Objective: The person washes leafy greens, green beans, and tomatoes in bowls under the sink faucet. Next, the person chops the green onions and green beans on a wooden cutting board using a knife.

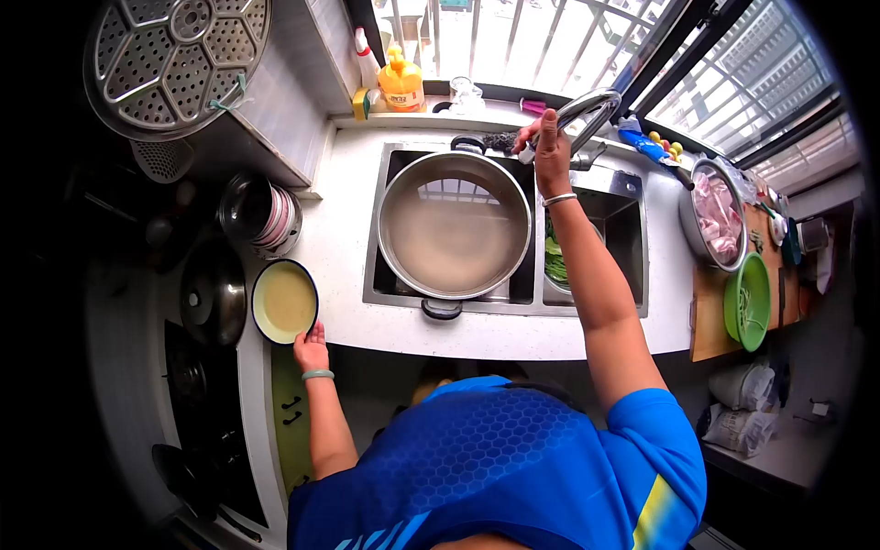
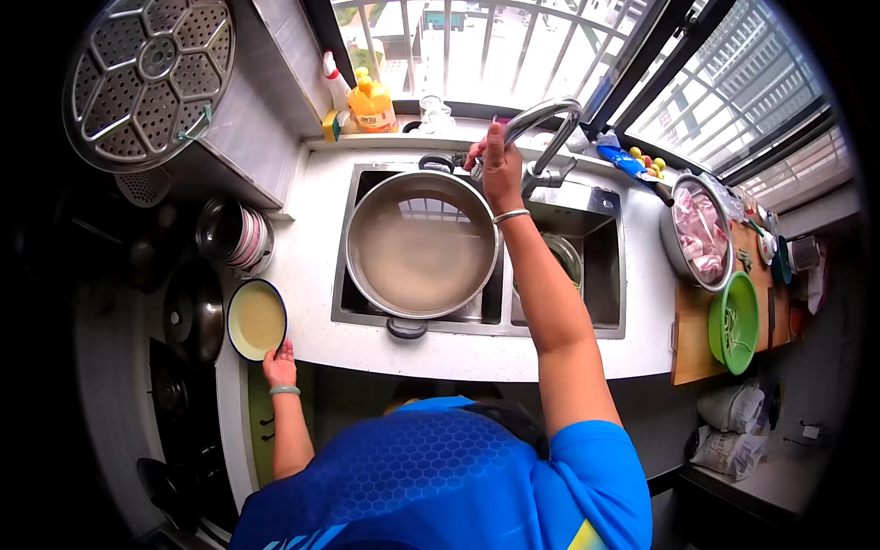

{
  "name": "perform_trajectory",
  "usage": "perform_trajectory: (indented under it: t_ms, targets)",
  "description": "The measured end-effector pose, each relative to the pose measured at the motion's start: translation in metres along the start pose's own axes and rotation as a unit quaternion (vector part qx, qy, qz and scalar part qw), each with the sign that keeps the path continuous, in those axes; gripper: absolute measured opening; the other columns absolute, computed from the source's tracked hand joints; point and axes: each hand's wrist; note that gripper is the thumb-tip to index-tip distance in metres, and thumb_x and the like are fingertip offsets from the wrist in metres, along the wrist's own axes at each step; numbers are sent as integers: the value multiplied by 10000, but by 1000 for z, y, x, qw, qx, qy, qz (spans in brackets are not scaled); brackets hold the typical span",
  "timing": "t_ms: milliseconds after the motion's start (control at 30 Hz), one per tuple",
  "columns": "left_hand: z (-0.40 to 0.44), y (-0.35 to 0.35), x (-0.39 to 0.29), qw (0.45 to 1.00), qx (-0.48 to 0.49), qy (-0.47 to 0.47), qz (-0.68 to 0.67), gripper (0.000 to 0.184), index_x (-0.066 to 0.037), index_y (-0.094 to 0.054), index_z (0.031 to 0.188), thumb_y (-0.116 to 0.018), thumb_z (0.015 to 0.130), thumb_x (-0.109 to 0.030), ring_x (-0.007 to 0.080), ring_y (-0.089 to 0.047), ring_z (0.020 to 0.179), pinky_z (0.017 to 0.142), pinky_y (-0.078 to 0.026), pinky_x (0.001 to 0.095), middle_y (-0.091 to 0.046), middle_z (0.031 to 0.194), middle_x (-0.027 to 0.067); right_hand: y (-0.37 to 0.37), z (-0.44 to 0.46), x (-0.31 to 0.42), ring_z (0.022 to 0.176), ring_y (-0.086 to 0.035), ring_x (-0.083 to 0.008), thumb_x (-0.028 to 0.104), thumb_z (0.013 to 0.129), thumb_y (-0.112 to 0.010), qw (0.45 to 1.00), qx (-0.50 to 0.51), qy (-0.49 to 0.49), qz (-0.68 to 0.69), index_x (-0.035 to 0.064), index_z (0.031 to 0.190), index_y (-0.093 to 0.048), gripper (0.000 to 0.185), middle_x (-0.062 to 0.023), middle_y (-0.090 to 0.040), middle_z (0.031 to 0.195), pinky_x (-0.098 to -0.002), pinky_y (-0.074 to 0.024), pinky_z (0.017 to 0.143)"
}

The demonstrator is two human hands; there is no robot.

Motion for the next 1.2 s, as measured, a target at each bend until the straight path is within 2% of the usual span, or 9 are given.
perform_trajectory:
  t_ms: [233,333,433,500,600,700,767,1067,1200]
  targets:
    - [11,12,17,1000,15,4,0,297,80,-455,1041,-458,837,-135,279,-497,1023,945,-421,378,-508,1080,187,98,-38,41,454,-468,-152,640,843,-312,986,135,-86,37,62,642,-401,618,-64,-454,522,-253,-391,458]
    - [-24,-10,20,999,-31,-6,44,608,60,-337,1232,-530,856,-377,284,-442,1146,985,-373,372,-437,1233,199,157,-41,54,417,-432,-141,687,805,-325,964,213,-142,72,72,618,-376,644,-54,-430,500,-251,-368,419]
    - [-84,-40,54,983,12,-58,172,639,-37,-244,1338,-540,863,-345,291,-446,1131,915,-401,395,-394,1277,189,194,-35,64,505,-472,-176,761,751,-250,917,298,-225,137,73,636,-417,718,-75,-464,550,-277,-402,509]
    - [-147,-111,102,966,51,-48,251,449,-52,-400,1223,-531,876,-305,243,-495,1048,859,-430,371,-497,1150,132,204,-19,61,721,-568,-221,695,801,-318,885,359,-248,162,-1,813,-543,731,-109,-559,700,-313,-439,724]
    - [-205,-195,190,943,175,21,282,431,-5,-355,1260,-483,908,-217,217,-547,951,798,-480,330,-520,1093,133,229,45,7,806,-590,-285,445,860,-463,944,178,-19,-275,9,940,-558,453,-155,-589,858,-362,-432,810]
    - [-234,-255,265,912,262,69,307,422,4,-342,1266,-474,910,-179,223,-536,998,837,-468,332,-498,1127,140,243,87,-87,856,-577,-324,256,870,-464,801,-4,226,-555,43,994,-549,261,-178,-565,964,-398,-450,790]
    - [-249,-284,303,895,307,93,309,419,3,-336,1272,-463,914,-173,222,-520,1023,872,-445,339,-468,1174,144,235,80,-95,883,-569,-327,154,847,-451,800,153,-31,-579,37,960,-543,187,-167,-565,938,-417,-459,766]
    - [-275,-364,295,853,370,-111,351,435,-11,-331,1292,-378,945,-270,209,-418,1163,986,-341,343,-424,1248,133,254,79,-103,914,-559,-324,65,795,-441,854,109,18,-508,51,944,-577,202,-161,-582,965,-411,-443,797]
    - [-280,-415,277,758,507,-216,350,533,-11,-353,1282,-367,926,-406,212,-395,1186,1018,-279,359,-409,1285,125,264,84,-114,915,-555,-332,46,781,-437,871,83,-13,-484,39,903,-592,197,-174,-589,959,-403,-440,808]
Point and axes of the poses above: each hand's wrist, its own z-axis towards the middle knuckle, its own y-axis out of the back of the hand, x = y × z
